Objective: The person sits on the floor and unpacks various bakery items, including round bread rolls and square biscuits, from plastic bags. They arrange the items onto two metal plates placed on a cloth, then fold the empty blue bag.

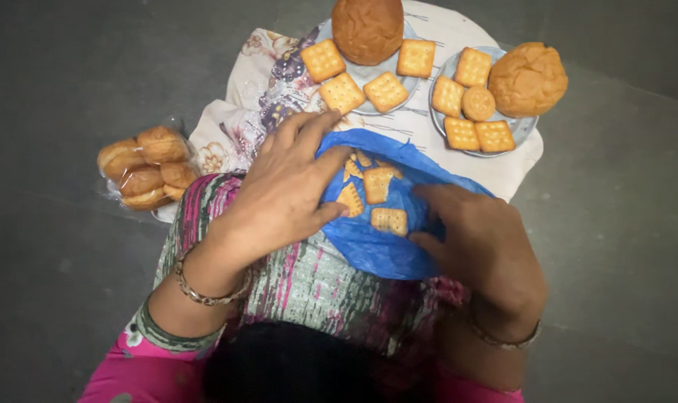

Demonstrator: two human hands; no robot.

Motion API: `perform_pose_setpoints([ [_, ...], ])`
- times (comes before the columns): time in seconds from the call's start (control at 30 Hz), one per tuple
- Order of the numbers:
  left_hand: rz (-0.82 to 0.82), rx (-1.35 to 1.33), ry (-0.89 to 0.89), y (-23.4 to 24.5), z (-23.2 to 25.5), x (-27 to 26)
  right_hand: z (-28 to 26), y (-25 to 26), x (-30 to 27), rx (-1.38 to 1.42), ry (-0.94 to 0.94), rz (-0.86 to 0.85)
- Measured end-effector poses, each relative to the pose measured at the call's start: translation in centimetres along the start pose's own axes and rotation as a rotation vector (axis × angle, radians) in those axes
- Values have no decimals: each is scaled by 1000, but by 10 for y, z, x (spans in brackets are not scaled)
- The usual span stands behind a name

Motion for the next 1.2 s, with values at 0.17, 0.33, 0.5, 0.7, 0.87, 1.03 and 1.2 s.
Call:
perform_pose_setpoints([
  [0.17,-15,-26,20,-4,3,-10,-14,16,-6,-130,40,136],
  [0.33,-26,-87,16,-11,12,-21,-10,19,-9,-157,-45,69],
  [0.5,-21,-81,52,-17,11,-27,-18,18,-14,-131,26,66],
  [0.7,3,-80,72,-23,9,-29,-27,4,-1,-153,108,87],
  [0.87,19,-92,85,-19,5,-30,-15,15,-1,-122,6,219],
  [1.03,54,-98,90,-18,5,-30,-33,8,4,-58,222,236],
  [1.2,77,-90,99,-22,9,-31,-42,-2,7,-40,309,172],
])
Point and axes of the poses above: each hand's wrist, its own x-axis towards the middle knuckle, its own y-axis out of the back of the hand, z = x × y, the point moved 9 cm from there along x, towards the middle knuckle
